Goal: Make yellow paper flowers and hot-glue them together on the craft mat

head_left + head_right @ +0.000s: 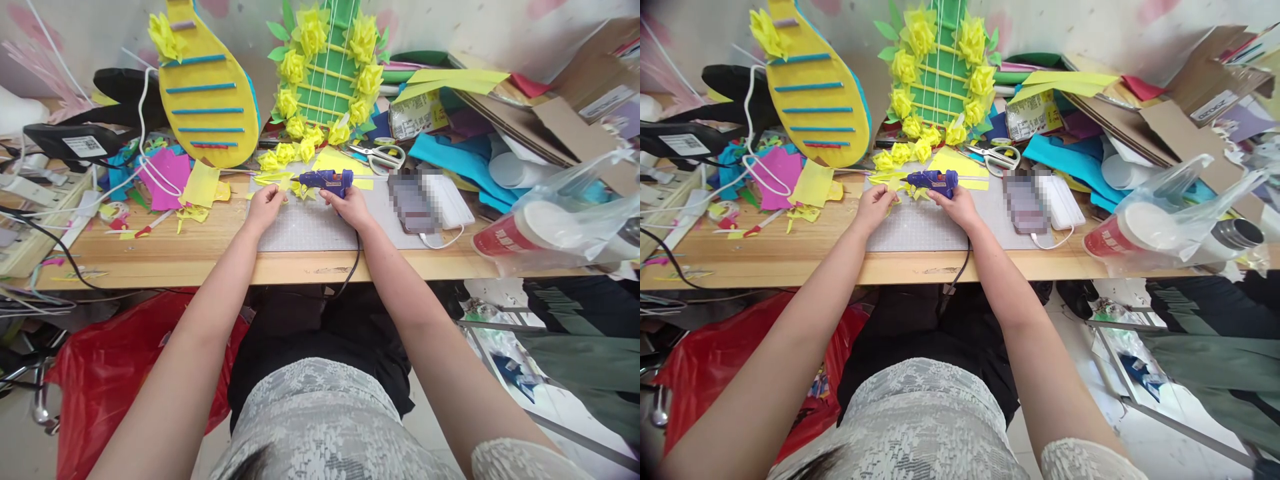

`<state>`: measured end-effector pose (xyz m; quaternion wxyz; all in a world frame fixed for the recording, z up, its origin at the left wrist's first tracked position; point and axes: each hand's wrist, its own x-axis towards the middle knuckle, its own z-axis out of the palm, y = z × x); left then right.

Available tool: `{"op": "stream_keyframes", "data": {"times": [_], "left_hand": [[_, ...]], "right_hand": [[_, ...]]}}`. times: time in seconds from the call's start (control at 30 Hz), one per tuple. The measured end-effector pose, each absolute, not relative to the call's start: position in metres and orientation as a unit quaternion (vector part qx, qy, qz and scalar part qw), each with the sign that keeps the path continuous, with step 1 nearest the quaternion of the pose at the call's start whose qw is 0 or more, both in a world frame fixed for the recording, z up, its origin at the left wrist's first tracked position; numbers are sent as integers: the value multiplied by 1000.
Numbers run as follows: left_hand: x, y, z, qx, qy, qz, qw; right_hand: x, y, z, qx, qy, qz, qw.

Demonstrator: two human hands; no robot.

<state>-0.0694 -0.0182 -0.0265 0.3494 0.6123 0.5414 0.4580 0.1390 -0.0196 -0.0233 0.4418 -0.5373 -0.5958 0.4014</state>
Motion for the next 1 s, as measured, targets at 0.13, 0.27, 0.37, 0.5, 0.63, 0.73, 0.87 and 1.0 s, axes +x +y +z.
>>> {"op": "stream_keyframes", "data": {"times": [0.13, 0.27, 0.37, 0.5, 0.63, 0.73, 0.87, 1.0], "left_hand": [[-69, -19, -26, 617, 546, 451, 343], [-69, -20, -27, 623, 547, 448, 336], [-69, -20, -29, 632, 544, 446, 324], [-68, -21, -28, 649, 548, 434, 301], [-67, -22, -27, 656, 558, 420, 287], [-67, -23, -26, 654, 561, 417, 290], [-68, -22, -27, 651, 555, 423, 297], [-69, -22, -27, 651, 553, 426, 299]], "right_hand": [[139, -19, -24, -541, -597, 397, 439], [139, -19, -24, -532, -601, 398, 443], [138, -20, -23, -532, -603, 401, 440], [137, -22, -19, -546, -599, 396, 431], [135, -24, -15, -543, -596, 401, 436], [134, -25, -14, -536, -595, 407, 440], [134, -25, -14, -524, -592, 417, 449], [133, -25, -14, -523, -590, 417, 453]]}}
